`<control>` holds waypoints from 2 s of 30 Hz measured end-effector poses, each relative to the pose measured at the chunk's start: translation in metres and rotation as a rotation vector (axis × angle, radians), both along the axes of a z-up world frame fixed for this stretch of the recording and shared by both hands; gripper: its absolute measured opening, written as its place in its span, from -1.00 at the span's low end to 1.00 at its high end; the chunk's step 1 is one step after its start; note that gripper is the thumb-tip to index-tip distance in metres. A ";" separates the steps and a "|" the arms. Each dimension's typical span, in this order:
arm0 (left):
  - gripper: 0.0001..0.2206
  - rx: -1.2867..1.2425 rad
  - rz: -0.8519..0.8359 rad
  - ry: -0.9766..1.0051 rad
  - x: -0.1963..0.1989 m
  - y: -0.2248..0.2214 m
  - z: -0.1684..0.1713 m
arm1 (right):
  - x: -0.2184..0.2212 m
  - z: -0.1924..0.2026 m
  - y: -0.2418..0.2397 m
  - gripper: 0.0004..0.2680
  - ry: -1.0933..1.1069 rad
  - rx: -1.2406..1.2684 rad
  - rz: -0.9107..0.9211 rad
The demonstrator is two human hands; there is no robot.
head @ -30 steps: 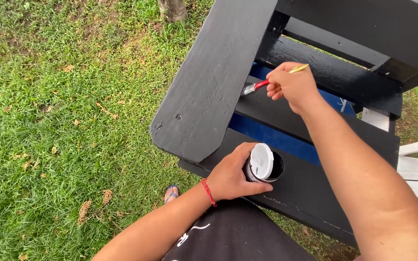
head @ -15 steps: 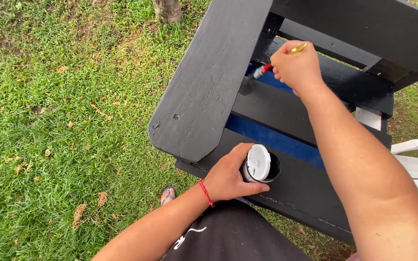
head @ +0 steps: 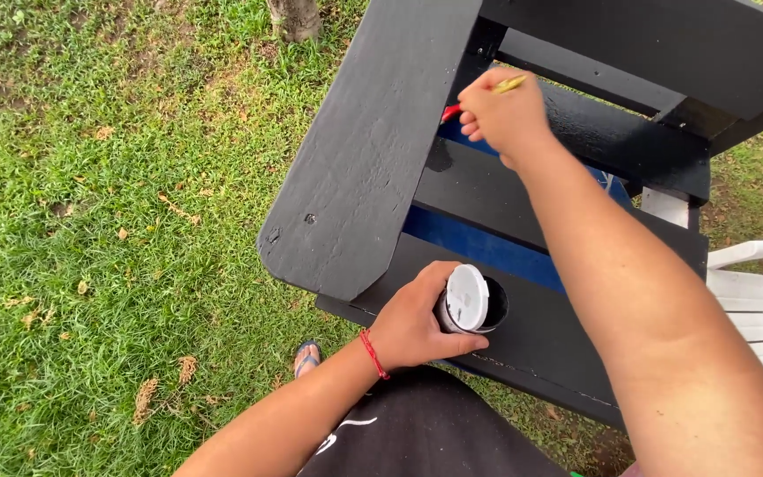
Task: A person is painting the wooden slats of a chair with black paint using a paintbrush.
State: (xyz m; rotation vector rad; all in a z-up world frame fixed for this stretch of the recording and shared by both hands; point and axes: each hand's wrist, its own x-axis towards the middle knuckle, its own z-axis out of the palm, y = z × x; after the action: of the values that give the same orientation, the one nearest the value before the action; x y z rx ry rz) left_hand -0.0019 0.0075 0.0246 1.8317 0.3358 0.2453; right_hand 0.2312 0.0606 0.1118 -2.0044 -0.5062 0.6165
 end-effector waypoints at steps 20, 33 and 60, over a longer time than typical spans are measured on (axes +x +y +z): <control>-0.27 0.037 -0.009 0.007 0.003 -0.002 -0.009 | 0.024 -0.013 -0.023 -0.87 -0.255 -0.252 0.127; -0.28 0.002 0.011 -0.093 0.003 -0.005 -0.008 | 0.098 -0.067 -0.056 -0.88 -0.262 -0.182 0.108; -0.27 -0.010 -0.001 -0.065 0.011 -0.004 -0.011 | 0.089 -0.052 -0.052 -0.72 -0.512 -0.490 0.358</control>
State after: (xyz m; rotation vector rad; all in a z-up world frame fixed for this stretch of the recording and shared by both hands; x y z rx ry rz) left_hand 0.0096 0.0040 0.0133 1.8104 0.2899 0.3009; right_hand 0.3205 0.0090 0.0599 -2.5782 -1.1273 0.4605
